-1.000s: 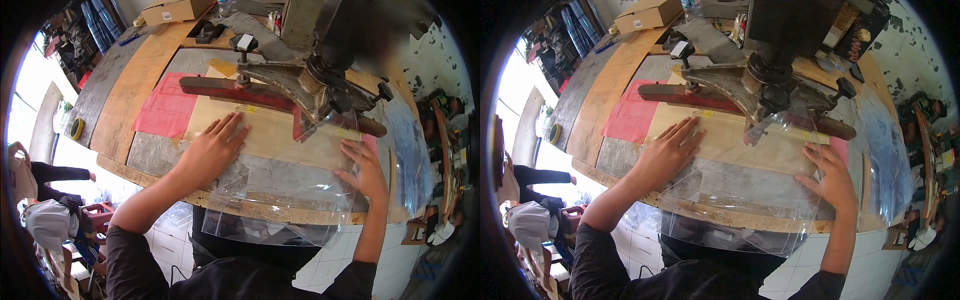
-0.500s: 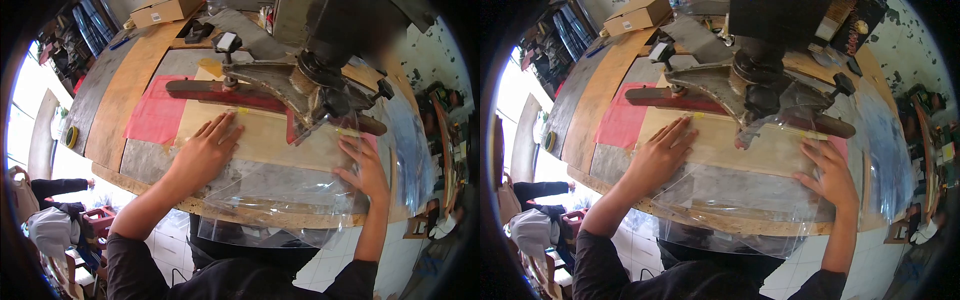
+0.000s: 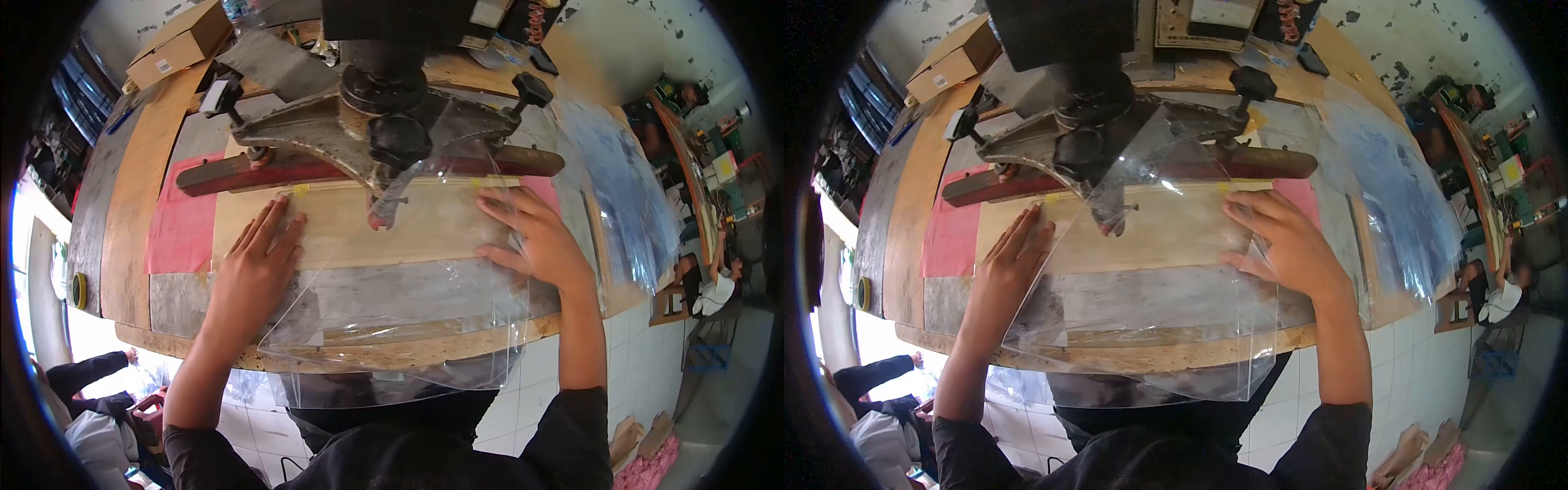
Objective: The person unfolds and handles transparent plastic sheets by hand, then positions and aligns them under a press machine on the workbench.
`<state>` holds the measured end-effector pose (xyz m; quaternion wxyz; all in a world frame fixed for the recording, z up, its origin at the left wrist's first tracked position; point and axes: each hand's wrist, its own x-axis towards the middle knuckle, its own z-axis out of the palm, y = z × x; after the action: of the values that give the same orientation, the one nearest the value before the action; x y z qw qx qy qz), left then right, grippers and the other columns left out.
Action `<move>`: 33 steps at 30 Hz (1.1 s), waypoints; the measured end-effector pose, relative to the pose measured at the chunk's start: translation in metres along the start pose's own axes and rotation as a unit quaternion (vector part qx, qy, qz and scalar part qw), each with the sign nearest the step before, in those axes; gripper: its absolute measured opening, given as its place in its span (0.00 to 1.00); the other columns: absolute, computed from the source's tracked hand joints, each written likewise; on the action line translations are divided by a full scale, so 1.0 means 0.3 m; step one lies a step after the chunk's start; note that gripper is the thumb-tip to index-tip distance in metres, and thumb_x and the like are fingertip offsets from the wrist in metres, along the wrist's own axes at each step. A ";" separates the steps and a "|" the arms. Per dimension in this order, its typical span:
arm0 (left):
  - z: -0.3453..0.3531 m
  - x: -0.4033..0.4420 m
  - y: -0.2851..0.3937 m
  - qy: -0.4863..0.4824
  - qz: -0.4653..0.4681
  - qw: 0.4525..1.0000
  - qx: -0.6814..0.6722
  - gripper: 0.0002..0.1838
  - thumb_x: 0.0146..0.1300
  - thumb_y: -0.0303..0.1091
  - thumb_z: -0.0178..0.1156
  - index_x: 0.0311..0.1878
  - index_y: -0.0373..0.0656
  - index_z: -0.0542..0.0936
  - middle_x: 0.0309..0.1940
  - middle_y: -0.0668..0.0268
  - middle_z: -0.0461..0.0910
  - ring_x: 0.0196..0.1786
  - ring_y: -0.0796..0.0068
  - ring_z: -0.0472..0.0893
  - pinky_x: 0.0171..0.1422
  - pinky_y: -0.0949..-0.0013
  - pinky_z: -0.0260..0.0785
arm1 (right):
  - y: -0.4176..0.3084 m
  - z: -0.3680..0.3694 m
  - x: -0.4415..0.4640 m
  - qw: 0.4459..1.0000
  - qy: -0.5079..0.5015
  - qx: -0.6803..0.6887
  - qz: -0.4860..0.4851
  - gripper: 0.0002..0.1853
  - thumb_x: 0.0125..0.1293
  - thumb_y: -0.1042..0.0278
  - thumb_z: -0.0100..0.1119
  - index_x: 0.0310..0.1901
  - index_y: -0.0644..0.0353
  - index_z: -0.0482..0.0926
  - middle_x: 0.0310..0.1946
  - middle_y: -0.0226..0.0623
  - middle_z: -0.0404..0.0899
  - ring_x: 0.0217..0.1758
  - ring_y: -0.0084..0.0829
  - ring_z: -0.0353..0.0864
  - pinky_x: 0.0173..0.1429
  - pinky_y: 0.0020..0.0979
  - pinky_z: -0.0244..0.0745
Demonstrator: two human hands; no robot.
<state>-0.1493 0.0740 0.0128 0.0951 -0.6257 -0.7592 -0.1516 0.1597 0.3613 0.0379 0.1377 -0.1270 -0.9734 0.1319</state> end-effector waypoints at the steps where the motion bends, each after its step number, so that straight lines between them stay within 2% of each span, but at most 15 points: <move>1: -0.002 0.000 0.003 -0.002 0.004 1.000 -0.002 0.22 0.72 0.32 0.68 0.68 0.43 0.85 0.76 0.48 0.76 0.77 0.49 0.78 0.79 0.51 0.75 | 0.001 -0.001 0.000 1.000 0.000 0.000 0.005 0.34 0.62 0.51 0.81 0.67 0.59 0.85 0.70 0.40 0.83 0.72 0.46 0.80 0.83 0.47 0.69; 4: -0.011 0.003 0.005 -0.014 0.001 1.000 0.006 0.22 0.73 0.31 0.68 0.68 0.42 0.84 0.76 0.47 0.76 0.77 0.49 0.78 0.79 0.51 0.75 | 0.010 -0.002 0.006 1.000 -0.010 -0.017 0.002 0.33 0.63 0.52 0.80 0.67 0.59 0.85 0.70 0.40 0.82 0.73 0.45 0.80 0.82 0.46 0.70; 6: -0.016 0.004 0.007 -0.022 -0.003 1.000 -0.001 0.22 0.73 0.30 0.67 0.69 0.41 0.84 0.76 0.47 0.76 0.78 0.49 0.77 0.79 0.52 0.75 | 0.018 0.002 0.004 1.000 -0.011 -0.008 -0.008 0.35 0.61 0.54 0.81 0.69 0.58 0.84 0.73 0.41 0.81 0.70 0.50 0.79 0.79 0.46 0.71; 19: -0.015 0.013 0.016 -0.011 0.001 1.000 -0.005 0.22 0.72 0.28 0.68 0.68 0.39 0.84 0.76 0.47 0.76 0.76 0.47 0.79 0.77 0.52 0.76 | 0.027 0.003 0.006 1.000 -0.022 0.006 0.004 0.36 0.63 0.54 0.79 0.71 0.58 0.82 0.72 0.42 0.81 0.71 0.49 0.80 0.80 0.44 0.71; 21: -0.014 0.011 0.015 -0.006 -0.002 1.000 -0.008 0.21 0.73 0.28 0.68 0.67 0.39 0.85 0.75 0.47 0.77 0.76 0.46 0.79 0.76 0.51 0.77 | 0.019 0.006 0.006 1.000 0.011 0.005 -0.001 0.32 0.64 0.51 0.79 0.64 0.64 0.87 0.67 0.40 0.85 0.70 0.44 0.82 0.79 0.42 0.74; 22: -0.016 0.010 0.015 -0.008 0.001 1.000 -0.007 0.21 0.73 0.28 0.68 0.67 0.39 0.85 0.75 0.47 0.77 0.76 0.46 0.79 0.76 0.51 0.77 | 0.025 0.010 0.004 1.000 0.013 0.006 0.002 0.32 0.64 0.51 0.79 0.64 0.64 0.87 0.67 0.40 0.85 0.70 0.44 0.82 0.79 0.42 0.74; 24: -0.020 0.013 0.015 -0.013 0.001 1.000 -0.003 0.21 0.73 0.29 0.68 0.68 0.39 0.84 0.75 0.46 0.77 0.76 0.46 0.79 0.75 0.50 0.77 | 0.040 0.017 -0.004 1.000 0.004 -0.019 -0.020 0.36 0.63 0.53 0.79 0.70 0.60 0.83 0.71 0.42 0.81 0.71 0.48 0.80 0.80 0.44 0.72; 33: -0.007 0.012 0.006 -0.011 0.008 1.000 0.011 0.22 0.74 0.29 0.68 0.69 0.41 0.84 0.76 0.47 0.77 0.76 0.45 0.79 0.75 0.50 0.77 | 0.032 0.017 0.000 1.000 0.017 -0.014 -0.015 0.35 0.63 0.51 0.80 0.68 0.61 0.84 0.69 0.41 0.82 0.72 0.47 0.79 0.79 0.44 0.73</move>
<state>-0.1485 0.0770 0.0161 0.0952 -0.6325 -0.7567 -0.1353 0.1602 0.3693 0.0303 0.1542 -0.1161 -0.9746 0.1140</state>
